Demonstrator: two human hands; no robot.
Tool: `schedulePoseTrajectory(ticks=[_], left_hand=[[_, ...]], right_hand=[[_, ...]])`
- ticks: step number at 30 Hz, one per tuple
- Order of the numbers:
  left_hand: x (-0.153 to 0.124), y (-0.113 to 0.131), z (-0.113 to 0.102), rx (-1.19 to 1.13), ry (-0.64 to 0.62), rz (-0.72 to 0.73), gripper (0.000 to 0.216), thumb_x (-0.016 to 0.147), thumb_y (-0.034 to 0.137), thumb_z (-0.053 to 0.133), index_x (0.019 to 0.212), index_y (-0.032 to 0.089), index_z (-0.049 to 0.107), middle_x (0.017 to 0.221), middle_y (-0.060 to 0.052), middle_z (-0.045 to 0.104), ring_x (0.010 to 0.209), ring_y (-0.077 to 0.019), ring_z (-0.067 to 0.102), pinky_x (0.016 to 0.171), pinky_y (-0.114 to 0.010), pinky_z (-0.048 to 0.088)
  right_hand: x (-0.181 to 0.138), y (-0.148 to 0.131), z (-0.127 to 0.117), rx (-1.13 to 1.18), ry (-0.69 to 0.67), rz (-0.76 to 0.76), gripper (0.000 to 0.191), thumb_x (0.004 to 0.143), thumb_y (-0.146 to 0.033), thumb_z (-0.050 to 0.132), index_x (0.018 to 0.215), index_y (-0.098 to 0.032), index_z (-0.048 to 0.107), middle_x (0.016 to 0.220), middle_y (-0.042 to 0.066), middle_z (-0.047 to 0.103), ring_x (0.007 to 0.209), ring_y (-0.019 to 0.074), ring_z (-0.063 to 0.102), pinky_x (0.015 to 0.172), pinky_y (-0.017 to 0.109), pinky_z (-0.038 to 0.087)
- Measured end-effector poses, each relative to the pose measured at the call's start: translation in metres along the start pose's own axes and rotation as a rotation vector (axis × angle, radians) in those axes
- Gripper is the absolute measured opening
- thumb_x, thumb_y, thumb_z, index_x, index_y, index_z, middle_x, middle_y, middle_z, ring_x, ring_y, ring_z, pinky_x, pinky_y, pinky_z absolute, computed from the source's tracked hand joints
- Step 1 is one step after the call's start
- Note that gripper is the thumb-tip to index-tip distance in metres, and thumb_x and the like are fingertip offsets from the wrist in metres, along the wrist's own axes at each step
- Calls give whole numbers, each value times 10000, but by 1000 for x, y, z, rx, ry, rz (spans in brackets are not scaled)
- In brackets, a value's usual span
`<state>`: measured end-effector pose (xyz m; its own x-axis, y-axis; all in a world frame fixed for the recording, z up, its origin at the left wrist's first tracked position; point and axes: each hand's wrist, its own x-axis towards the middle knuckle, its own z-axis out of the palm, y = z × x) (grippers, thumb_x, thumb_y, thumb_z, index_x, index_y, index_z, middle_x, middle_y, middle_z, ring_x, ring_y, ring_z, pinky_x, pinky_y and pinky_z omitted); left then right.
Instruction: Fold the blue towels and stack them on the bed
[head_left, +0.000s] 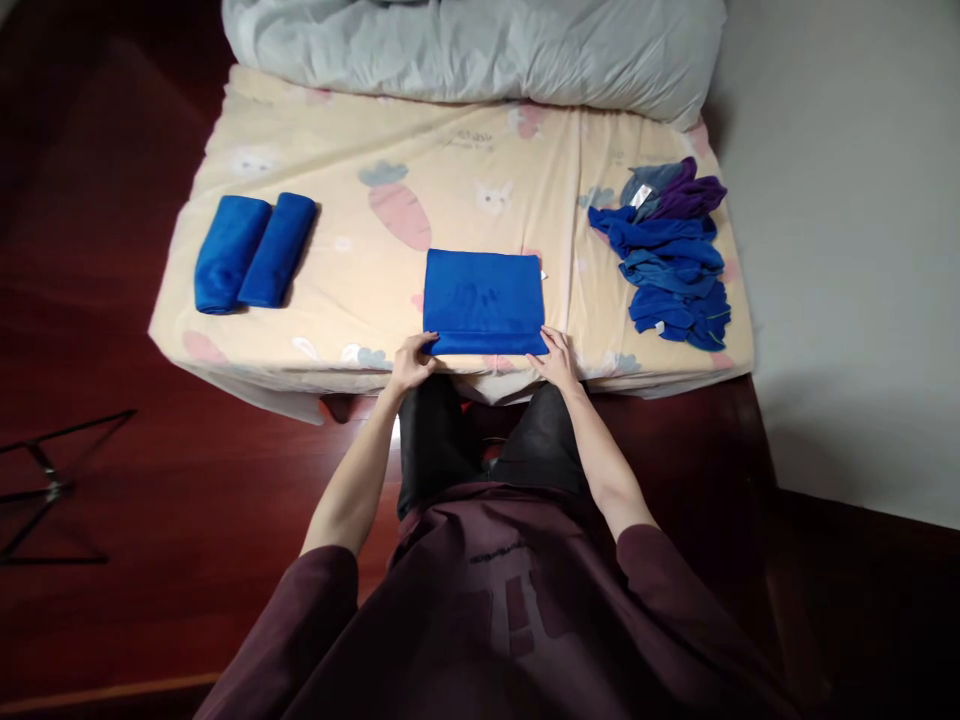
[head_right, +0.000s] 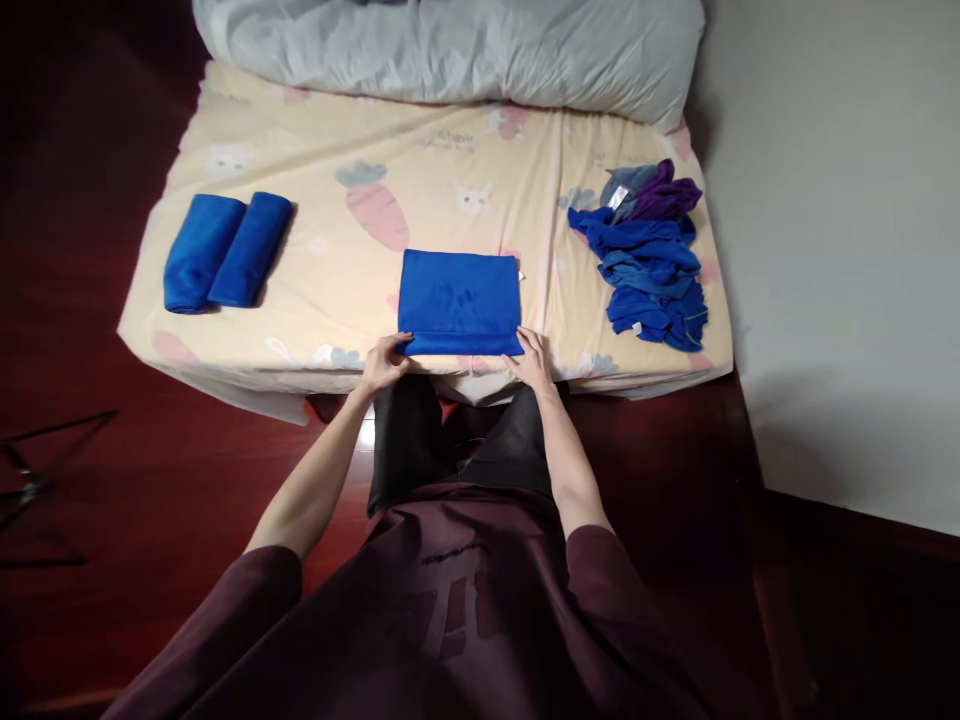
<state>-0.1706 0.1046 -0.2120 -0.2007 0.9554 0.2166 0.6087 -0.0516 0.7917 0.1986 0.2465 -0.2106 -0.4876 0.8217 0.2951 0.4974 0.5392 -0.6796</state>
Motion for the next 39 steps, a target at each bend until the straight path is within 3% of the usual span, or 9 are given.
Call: schedulePoseTrajectory(ticks=[7,13,22,28,34,39], left_hand=[[20,-14,7,-75,97,-63,341,796,295,659,1097,188,776,1175,-122,768,1202,-309,669,1128,-484,483],[22,-20,9,-171,165,-101,316,846,337,631,1068,176,788,1169,-141,773,1130,-284,709,1055,-463,538],[23,-16,9,-130,226,-107,272,866,372,660,1010,184,795,1146,-132,772,1103,-273,710,1007,-455,565],[22,-17,7,-192,209,-146,359,865,482,694,1024,174,787,1116,-141,769,1061,-268,713,976,-432,564],[24,-19,7,-196,250,-193,386,845,534,712,976,176,769,1040,-119,755,959,-241,695,908,-384,549],[28,-21,12,-236,350,-350,331,801,511,733,834,183,710,792,-48,671,742,-182,598,759,-329,523]], right_hand=[[5,-4,-4,16,54,45,615,739,-77,618,1342,-183,679,1416,134,652,1354,295,576,1213,481,455],[8,-1,-2,63,90,116,560,790,-31,513,1256,-222,756,1342,86,693,1309,232,619,1176,413,502],[11,14,8,141,122,161,641,705,23,508,1225,-240,776,1314,65,687,1285,226,621,1171,393,504],[13,17,13,282,143,197,451,715,-34,570,1041,-211,826,1282,107,681,1223,247,655,1111,410,550],[18,11,8,337,152,272,232,779,-189,703,979,-195,820,1246,135,687,1181,259,663,1082,413,560],[22,6,4,288,172,363,273,829,-447,741,827,-174,755,1131,149,696,1018,257,676,895,390,599]])
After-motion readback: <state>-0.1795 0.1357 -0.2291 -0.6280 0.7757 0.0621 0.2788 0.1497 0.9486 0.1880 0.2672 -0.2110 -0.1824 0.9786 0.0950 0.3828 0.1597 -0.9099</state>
